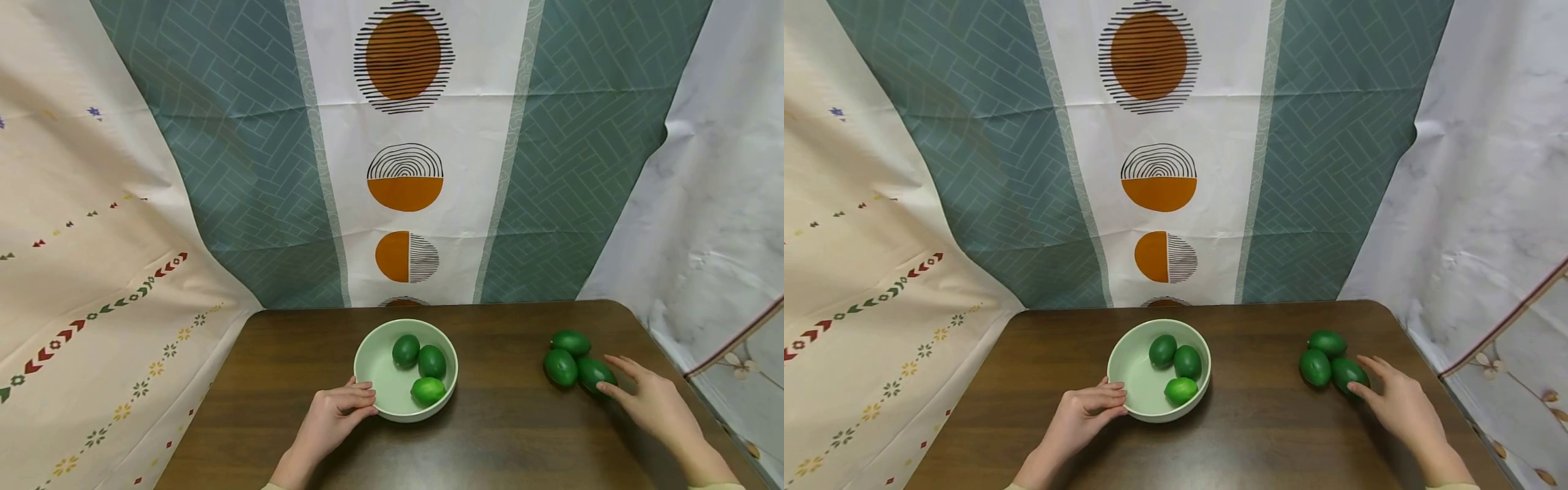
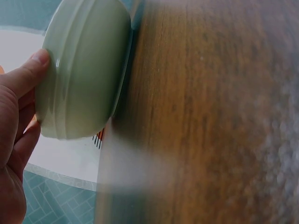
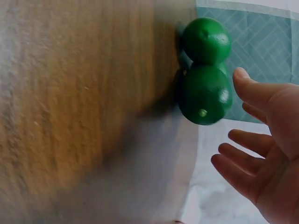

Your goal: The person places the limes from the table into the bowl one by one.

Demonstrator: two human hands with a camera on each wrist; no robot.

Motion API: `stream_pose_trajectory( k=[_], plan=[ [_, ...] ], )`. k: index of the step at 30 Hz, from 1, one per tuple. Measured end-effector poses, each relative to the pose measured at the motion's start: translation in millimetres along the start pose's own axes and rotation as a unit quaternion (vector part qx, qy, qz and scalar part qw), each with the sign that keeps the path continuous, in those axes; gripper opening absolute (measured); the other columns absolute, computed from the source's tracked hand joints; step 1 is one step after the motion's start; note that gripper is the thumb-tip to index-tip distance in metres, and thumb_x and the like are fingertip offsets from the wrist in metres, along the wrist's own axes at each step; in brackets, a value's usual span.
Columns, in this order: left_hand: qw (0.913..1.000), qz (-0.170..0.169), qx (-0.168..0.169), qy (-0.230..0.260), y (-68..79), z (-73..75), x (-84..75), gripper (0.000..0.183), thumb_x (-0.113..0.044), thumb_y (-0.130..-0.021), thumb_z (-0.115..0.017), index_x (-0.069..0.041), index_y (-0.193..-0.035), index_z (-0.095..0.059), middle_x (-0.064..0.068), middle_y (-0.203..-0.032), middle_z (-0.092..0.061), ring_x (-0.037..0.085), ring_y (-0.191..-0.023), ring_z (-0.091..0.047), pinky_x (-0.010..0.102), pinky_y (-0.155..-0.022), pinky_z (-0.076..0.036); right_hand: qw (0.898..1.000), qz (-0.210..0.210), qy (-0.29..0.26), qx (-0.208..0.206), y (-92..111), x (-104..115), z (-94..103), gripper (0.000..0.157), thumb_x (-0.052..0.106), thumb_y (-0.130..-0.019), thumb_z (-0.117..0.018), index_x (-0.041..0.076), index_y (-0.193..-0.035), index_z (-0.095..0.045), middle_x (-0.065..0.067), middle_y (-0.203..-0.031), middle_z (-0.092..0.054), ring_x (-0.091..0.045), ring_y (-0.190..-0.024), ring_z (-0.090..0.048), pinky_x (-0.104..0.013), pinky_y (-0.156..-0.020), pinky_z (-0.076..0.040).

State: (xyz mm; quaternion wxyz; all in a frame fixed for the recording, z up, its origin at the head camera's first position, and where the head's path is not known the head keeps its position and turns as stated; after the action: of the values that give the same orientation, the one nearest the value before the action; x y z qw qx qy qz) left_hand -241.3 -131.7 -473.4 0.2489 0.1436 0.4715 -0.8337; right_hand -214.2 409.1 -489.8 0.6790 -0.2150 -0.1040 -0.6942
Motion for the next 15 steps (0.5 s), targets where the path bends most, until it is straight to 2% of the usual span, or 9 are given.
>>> stream_pose_trajectory(
  k=[4,8,11,15],
  plan=[
    [1.0000,0.002,0.002,0.002,-1.0,0.5,-1.3,0.020,0.000,-0.078,-0.093,-0.001,-0.097,-0.086,0.012,-0.097,-0.082,0.032,-0.098,-0.080,0.050,-0.104,-0.057,1.000,0.010,-0.006,0.013,-4,4,-11.4,0.073,0.037,-0.099,-0.079,-0.004,-0.153,-0.051,-0.048,-0.149,-0.042,-0.071,-0.127,-0.048,-0.084,-0.090,-0.048],
    [1.0000,0.003,0.005,0.006,-2.4,0.4,-2.1,0.020,0.000,-0.079,-0.093,-0.001,-0.097,-0.086,0.011,-0.098,-0.082,0.030,-0.099,-0.080,0.042,-0.109,-0.055,1.000,0.018,-0.002,-0.004,-8,8,-16.4,0.074,0.023,-0.095,-0.084,-0.004,-0.154,-0.049,-0.049,-0.149,-0.040,-0.073,-0.126,-0.046,-0.085,-0.091,-0.047],
    [1.0000,0.004,0.006,0.006,-2.4,0.5,-2.1,0.020,0.000,-0.079,-0.093,-0.001,-0.097,-0.086,0.010,-0.098,-0.082,0.029,-0.099,-0.080,0.040,-0.110,-0.054,1.000,0.017,0.003,-0.013,-10,10,-18.0,0.075,0.020,-0.094,-0.084,-0.003,-0.155,-0.048,-0.050,-0.150,-0.038,-0.073,-0.125,-0.047,-0.085,-0.091,-0.047],
    [1.0000,0.004,0.005,0.004,-1.2,0.4,-1.4,0.020,0.000,-0.078,-0.093,-0.002,-0.097,-0.086,0.011,-0.098,-0.082,0.031,-0.098,-0.080,0.041,-0.110,-0.054,1.000,0.009,0.004,-0.003,-12,11,-20.9,0.073,0.021,-0.097,-0.081,-0.002,-0.157,-0.046,-0.048,-0.153,-0.036,-0.073,-0.127,-0.045,-0.086,-0.090,-0.046]
  ],
)
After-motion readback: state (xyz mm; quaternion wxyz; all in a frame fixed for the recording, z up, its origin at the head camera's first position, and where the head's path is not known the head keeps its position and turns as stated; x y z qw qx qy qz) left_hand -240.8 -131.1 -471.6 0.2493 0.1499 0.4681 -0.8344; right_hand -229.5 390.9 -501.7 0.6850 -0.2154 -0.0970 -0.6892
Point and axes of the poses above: each hand's wrist, its own y-axis away from the middle knuckle, its own z-axis out of the back of the hand, x = y × z, the point moved 9 cm from there along -y, towards the middle knuckle
